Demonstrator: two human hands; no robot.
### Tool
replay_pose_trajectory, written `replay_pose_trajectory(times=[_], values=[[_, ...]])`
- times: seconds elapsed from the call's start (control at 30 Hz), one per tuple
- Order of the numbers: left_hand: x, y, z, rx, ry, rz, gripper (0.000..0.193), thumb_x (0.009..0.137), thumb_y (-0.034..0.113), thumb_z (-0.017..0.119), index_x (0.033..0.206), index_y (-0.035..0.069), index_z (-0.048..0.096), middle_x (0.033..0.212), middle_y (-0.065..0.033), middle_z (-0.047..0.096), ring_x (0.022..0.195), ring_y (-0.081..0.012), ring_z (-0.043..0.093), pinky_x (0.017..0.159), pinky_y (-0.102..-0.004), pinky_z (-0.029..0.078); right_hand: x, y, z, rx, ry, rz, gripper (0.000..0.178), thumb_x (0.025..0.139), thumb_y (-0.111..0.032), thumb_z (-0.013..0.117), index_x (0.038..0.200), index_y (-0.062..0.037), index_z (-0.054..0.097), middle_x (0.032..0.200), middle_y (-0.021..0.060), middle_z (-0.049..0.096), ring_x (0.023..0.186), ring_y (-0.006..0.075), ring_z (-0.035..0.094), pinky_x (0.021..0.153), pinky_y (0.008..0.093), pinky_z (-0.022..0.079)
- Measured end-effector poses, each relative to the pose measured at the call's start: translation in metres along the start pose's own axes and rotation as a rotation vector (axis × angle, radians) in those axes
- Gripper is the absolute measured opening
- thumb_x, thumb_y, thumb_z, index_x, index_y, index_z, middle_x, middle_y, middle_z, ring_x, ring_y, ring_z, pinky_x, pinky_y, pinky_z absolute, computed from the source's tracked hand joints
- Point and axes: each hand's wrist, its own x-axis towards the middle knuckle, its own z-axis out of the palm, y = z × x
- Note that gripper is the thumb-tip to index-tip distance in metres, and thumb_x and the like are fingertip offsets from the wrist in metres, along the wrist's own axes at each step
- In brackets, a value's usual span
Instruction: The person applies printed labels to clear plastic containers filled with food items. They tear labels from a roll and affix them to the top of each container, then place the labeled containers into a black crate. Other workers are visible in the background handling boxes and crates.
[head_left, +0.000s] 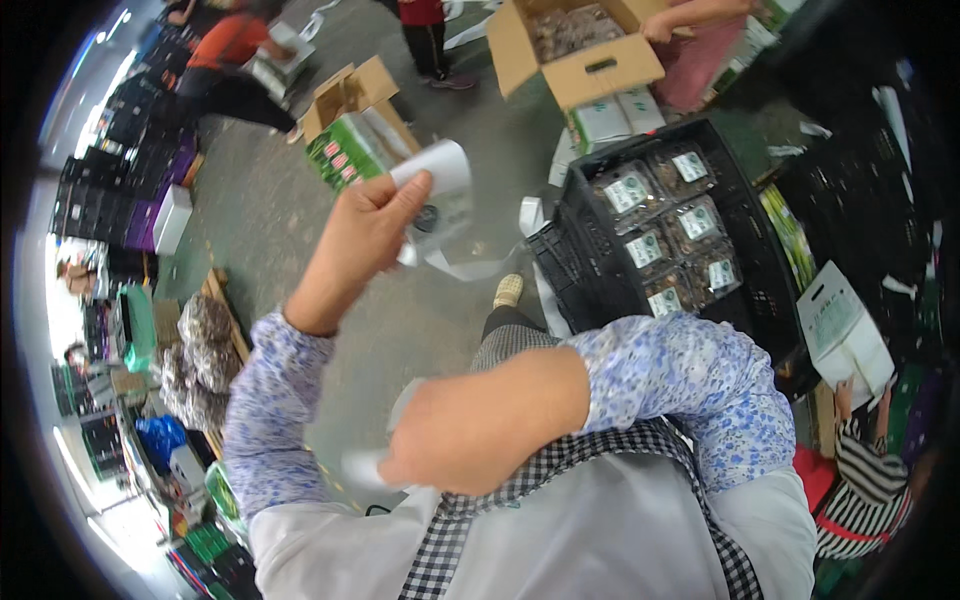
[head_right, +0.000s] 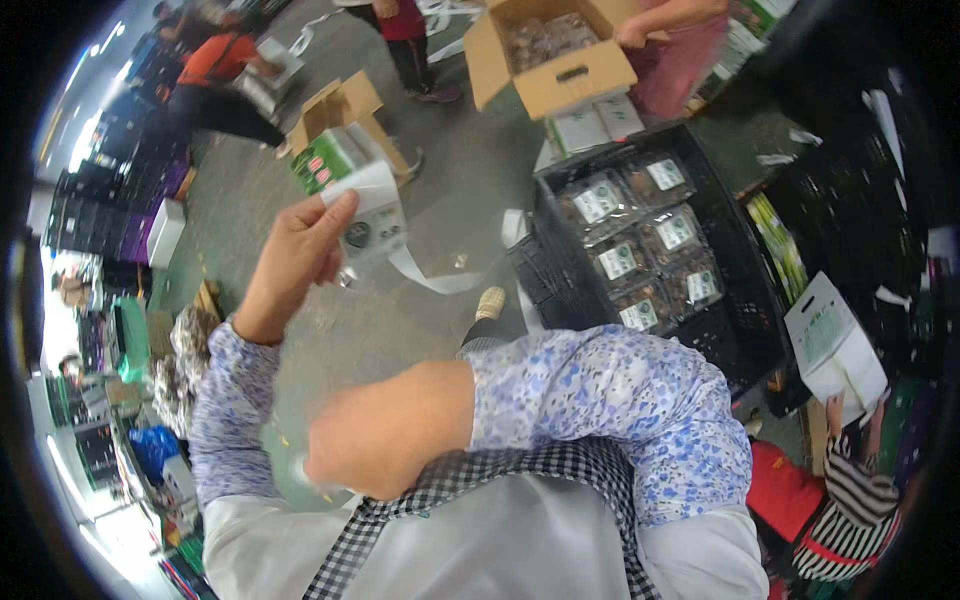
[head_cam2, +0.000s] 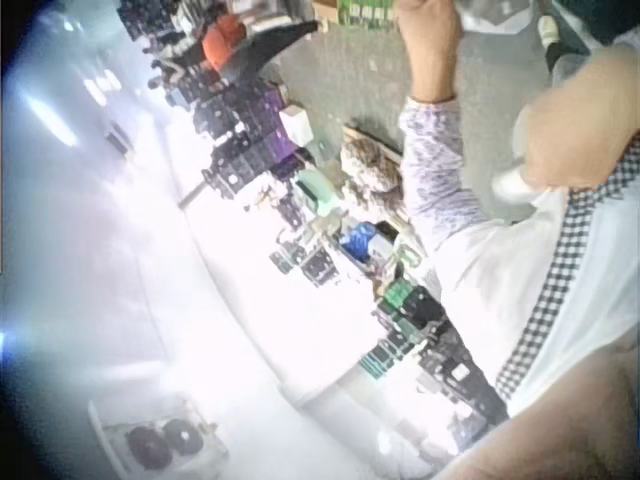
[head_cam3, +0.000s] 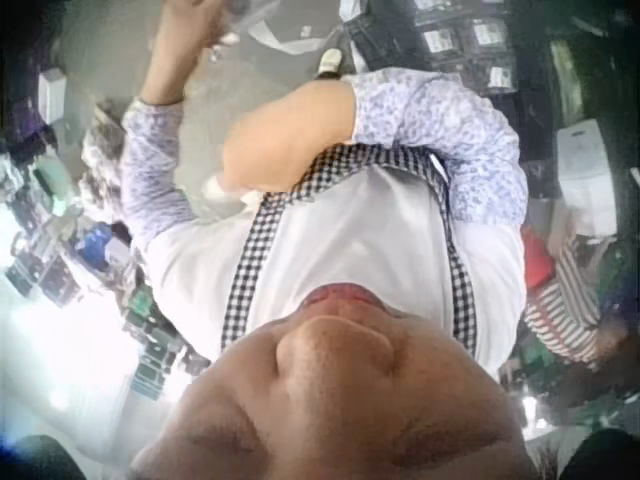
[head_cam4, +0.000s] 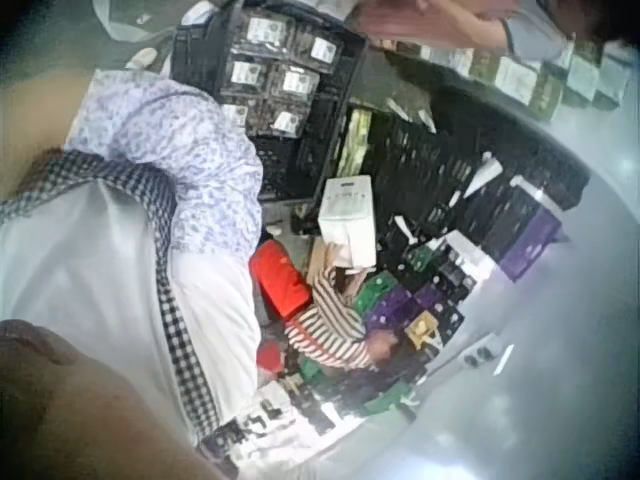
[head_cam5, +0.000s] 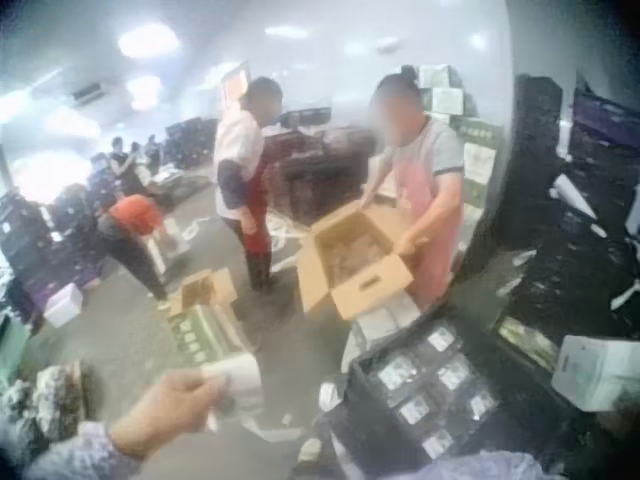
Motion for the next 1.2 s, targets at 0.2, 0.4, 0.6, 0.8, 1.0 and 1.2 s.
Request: replay_pose_trajectory(times=[0.2, 0.4, 0.6, 0.8, 1.0, 1.2], values=[[0.013, 0.022, 0.110, -1.170, -0.321, 0.044, 0.039, 0.097, 0.029, 0.049, 0.117, -0.004, 0.053, 0.101, -0.0153, 0.065, 0.064, -0.0242, 0.065, 0.055, -0.0338, 0.054, -0.075, -0.024, 0.002, -0.082, 0.209, 0.261, 0.020, 0.089, -0.022, 0.054, 0.085, -0.0030, 0.049, 0.067, 0.0150, 0.057, 0.066, 0.0355, 0.060, 0.057, 0.0458, 0.046], [-0.022, 0.013, 0.196, -1.075, -0.285, -0.161, 0.039, 0.097, 0.032, 0.049, 0.116, -0.002, 0.053, 0.096, -0.0127, 0.064, 0.065, -0.0182, 0.061, 0.059, -0.0287, 0.049, -0.174, -0.059, 0.031, 0.127, 0.624, 0.444, 0.028, 0.085, -0.025, 0.064, 0.104, -0.0045, 0.059, 0.089, 0.0108, 0.064, 0.087, 0.0300, 0.061, 0.074, 0.0388, 0.048], [-0.054, -0.002, 0.237, -0.846, -0.359, -0.371, 0.039, 0.095, 0.036, 0.051, 0.096, -0.002, 0.057, 0.070, -0.0070, 0.062, 0.053, -0.0126, 0.055, 0.053, -0.0244, 0.045, -0.207, -0.082, 0.054, 0.205, 0.687, 0.598, 0.033, 0.085, -0.025, 0.067, 0.110, -0.0048, 0.059, 0.100, 0.0095, 0.064, 0.094, 0.0265, 0.061, 0.080, 0.0361, 0.048], [-0.050, -0.023, 0.243, -0.692, -0.263, -0.285, 0.036, 0.094, 0.037, 0.052, 0.100, 0.003, 0.061, 0.070, -0.0088, 0.063, 0.057, -0.0179, 0.059, 0.048, -0.0287, 0.045, -0.169, -0.045, 0.036, 0.160, 0.541, 0.407, 0.025, 0.090, -0.019, 0.058, 0.108, -0.0021, 0.058, 0.096, 0.0142, 0.063, 0.088, 0.0300, 0.061, 0.079, 0.0386, 0.046], [-0.015, -0.062, 0.225, -0.857, -0.352, -0.533, 0.038, 0.093, 0.039, 0.054, 0.095, 0.001, 0.058, 0.063, -0.0090, 0.059, 0.053, -0.0201, 0.057, 0.050, -0.0322, 0.046, -0.068, 0.038, 0.055, 0.291, 0.334, 0.169, 0.034, 0.087, -0.021, 0.057, 0.113, 0.0013, 0.056, 0.103, 0.0221, 0.062, 0.092, 0.0343, 0.060, 0.081, 0.0414, 0.046], [0.000, -0.071, 0.207, -0.922, -0.305, -0.460, 0.028, 0.097, 0.030, 0.047, 0.106, 0.004, 0.057, 0.082, -0.0033, 0.063, 0.061, -0.0133, 0.053, 0.060, -0.0289, 0.045, -0.013, 0.043, 0.069, 0.716, -0.050, 0.061, 0.036, 0.093, -0.025, 0.053, 0.114, 0.0045, 0.058, 0.105, 0.0080, 0.066, 0.086, 0.0186, 0.055, 0.080, 0.0339, 0.046]])
